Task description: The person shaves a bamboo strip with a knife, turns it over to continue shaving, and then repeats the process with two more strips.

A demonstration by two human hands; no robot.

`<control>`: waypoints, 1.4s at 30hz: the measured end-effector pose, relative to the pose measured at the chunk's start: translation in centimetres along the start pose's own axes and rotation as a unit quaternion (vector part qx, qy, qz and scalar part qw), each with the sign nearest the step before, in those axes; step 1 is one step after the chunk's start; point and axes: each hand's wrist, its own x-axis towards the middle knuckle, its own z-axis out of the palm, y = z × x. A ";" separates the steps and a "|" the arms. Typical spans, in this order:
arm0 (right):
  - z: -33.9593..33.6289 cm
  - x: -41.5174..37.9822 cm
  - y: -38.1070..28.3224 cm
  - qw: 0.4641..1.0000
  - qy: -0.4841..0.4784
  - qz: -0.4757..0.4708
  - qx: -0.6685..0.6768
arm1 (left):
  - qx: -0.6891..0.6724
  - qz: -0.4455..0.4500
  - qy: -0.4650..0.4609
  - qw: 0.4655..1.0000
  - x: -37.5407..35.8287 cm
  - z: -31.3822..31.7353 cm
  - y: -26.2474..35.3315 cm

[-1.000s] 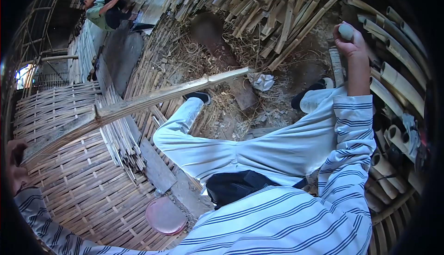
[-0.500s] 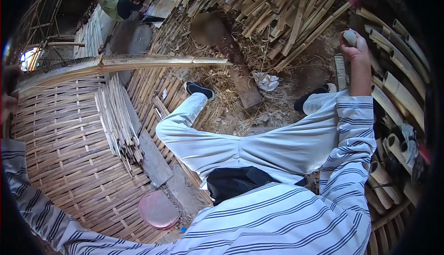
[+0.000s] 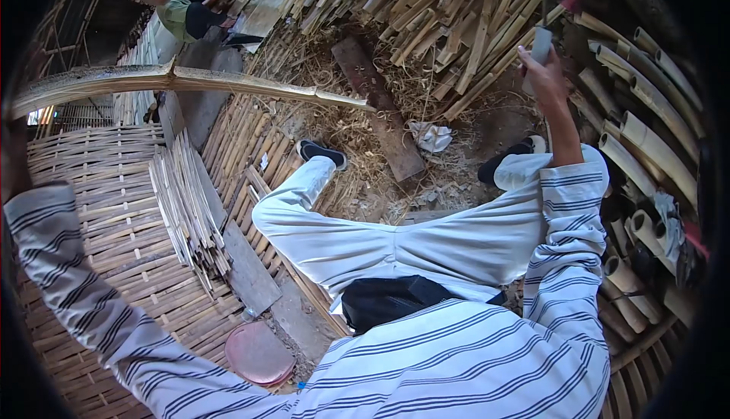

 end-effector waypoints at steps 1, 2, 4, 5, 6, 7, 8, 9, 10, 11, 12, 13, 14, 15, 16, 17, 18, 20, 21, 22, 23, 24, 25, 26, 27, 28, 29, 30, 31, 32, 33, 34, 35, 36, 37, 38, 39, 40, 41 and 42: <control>0.5 -0.4 0.0 0.999 -0.010 -0.027 -0.021 | -0.038 0.016 0.035 0.999 0.0 0.1 -0.8; 0.9 -0.7 0.0 0.997 -0.021 -0.054 -0.042 | -0.072 0.033 0.065 0.995 0.1 0.0 -1.7; 2.8 -2.0 -0.3 0.987 -0.025 -0.058 -0.147 | -0.133 0.099 0.163 0.973 -0.2 0.0 -3.5; 3.9 -2.9 -0.5 0.978 -0.026 -0.058 -0.199 | -0.134 0.095 0.101 0.981 -0.6 -0.4 -3.9; 5.0 -3.4 0.1 0.979 -0.052 -0.042 -0.195 | -0.090 0.084 0.107 0.987 -1.1 -0.5 -4.3; 6.2 -4.0 0.8 0.978 -0.079 -0.024 -0.191 | -0.046 0.071 0.111 0.990 -1.6 -0.4 -4.6; 7.2 -4.9 1.0 0.969 -0.149 0.028 -0.194 | -0.038 0.078 0.112 0.990 -1.6 -0.2 -5.1; 8.6 -5.5 2.5 0.961 -0.171 0.018 -0.217 | -0.038 0.085 0.113 0.989 -1.6 -0.1 -5.4; 10.4 -7.0 2.5 0.962 -0.184 0.048 -0.195 | -0.037 0.089 0.113 0.989 -1.5 0.0 -5.7; 12.5 -7.7 3.9 0.958 -0.198 0.082 -0.189 | -0.036 0.095 0.115 0.988 -1.5 0.1 -6.0; 14.1 -9.3 2.2 0.956 -0.221 0.143 -0.132 | -0.036 0.096 0.117 0.988 -1.4 0.2 -6.3; 16.5 -10.0 2.7 0.947 -0.233 0.191 -0.112 | -0.034 0.099 0.116 0.988 -1.4 0.3 -6.5; 18.6 -10.4 3.3 0.945 -0.264 0.155 -0.116 | -0.034 0.103 0.118 0.987 -1.4 0.4 -6.9; 20.6 -11.4 2.6 0.943 -0.278 0.122 -0.138 | -0.033 0.106 0.118 0.987 -1.5 0.4 -7.1; 22.1 -12.5 0.8 0.951 -0.284 0.028 -0.122 | -0.033 0.110 0.115 0.987 -1.4 0.4 -7.3; 24.4 -13.2 0.6 0.964 -0.261 -0.032 -0.042 | -0.030 0.111 0.113 0.987 -1.5 0.4 -7.6; 25.8 -13.6 -0.7 0.960 -0.276 -0.047 -0.013 | -0.031 0.111 0.109 0.987 -1.4 0.4 -7.9; 28.2 -14.4 -2.2 0.954 -0.292 -0.068 -0.004 | -0.035 0.109 0.101 0.988 -1.0 0.0 -8.5; 29.3 -14.9 -2.5 0.953 -0.293 -0.075 -0.024 | -0.041 0.112 0.097 0.988 -1.2 -0.4 -8.5; 30.0 -15.3 -2.5 0.951 -0.293 -0.081 -0.045 | -0.048 0.112 0.090 0.988 -1.0 -0.7 -8.7; 30.4 -15.9 -1.7 0.954 -0.287 -0.077 -0.039 | -0.052 0.111 0.086 0.989 -1.0 -1.0 -9.0; 31.1 -16.5 -0.4 0.956 -0.281 -0.076 -0.032 | -0.058 0.110 0.081 0.989 -0.8 -1.4 -9.2; 31.6 -16.9 0.8 0.958 -0.276 -0.074 -0.026 | -0.063 0.105 0.078 0.989 -0.8 -1.8 -9.3; 32.0 -16.9 1.9 0.957 -0.265 -0.107 -0.049 | -0.067 0.101 0.077 0.990 -0.7 -2.1 -9.5; 32.2 -16.9 3.1 0.954 -0.255 -0.141 -0.072 | -0.069 0.098 0.074 0.990 -0.7 -2.4 -9.6; 32.3 -16.8 2.9 0.949 -0.246 -0.175 -0.094 | -0.071 0.094 0.074 0.990 -0.8 -2.7 -9.6; 32.3 -17.2 2.7 0.947 -0.278 -0.135 -0.086 | -0.070 0.094 0.074 0.990 -0.8 -3.0 -9.6; 31.7 -17.3 0.6 0.944 -0.307 -0.094 -0.077 | -0.070 0.094 0.070 0.991 -0.7 -3.1 -9.5; 31.1 -17.1 -1.3 0.939 -0.334 -0.054 -0.068 | -0.071 0.093 0.070 0.991 -0.8 -3.2 -9.5; 30.6 -17.2 -2.8 0.930 -0.356 -0.057 -0.066 | -0.072 0.090 0.066 0.991 -0.7 -3.4 -9.5; 30.2 -17.3 -4.2 0.922 -0.377 -0.058 -0.064 | -0.072 0.089 0.068 0.991 -0.7 -3.5 -9.6; 29.9 -17.3 -5.3 0.913 -0.397 -0.063 -0.063 | -0.075 0.085 0.069 0.991 -0.8 -3.6 -9.6; 29.7 -17.5 -6.0 0.912 -0.396 -0.092 -0.049 | -0.078 0.084 0.070 0.991 -0.9 -3.8 -9.6; 29.7 -17.7 -5.9 0.917 -0.387 -0.091 -0.034 | -0.078 0.082 0.071 0.991 -0.9 -4.0 -9.5; 29.7 -17.9 -5.9 0.922 -0.377 -0.090 -0.019 | -0.077 0.080 0.072 0.991 -1.0 -4.0 -9.5; 29.7 -18.0 -5.8 0.926 -0.365 -0.091 -0.003 | -0.074 0.081 0.071 0.991 -1.0 -4.1 -9.4; 29.8 -17.6 -5.6 0.926 -0.374 -0.055 0.005 | -0.075 0.081 0.071 0.991 -1.0 -4.1 -9.4; 29.9 -16.9 -5.3 0.924 -0.381 -0.018 0.013 | -0.077 0.082 0.069 0.991 -1.0 -4.2 -9.2; 29.8 -16.5 -5.1 0.921 -0.389 0.019 0.022 | -0.075 0.081 0.071 0.991 -1.0 -4.3 -9.1; 29.5 -16.5 -4.9 0.920 -0.390 0.021 0.015 | -0.075 0.080 0.068 0.992 -1.0 -4.3 -9.0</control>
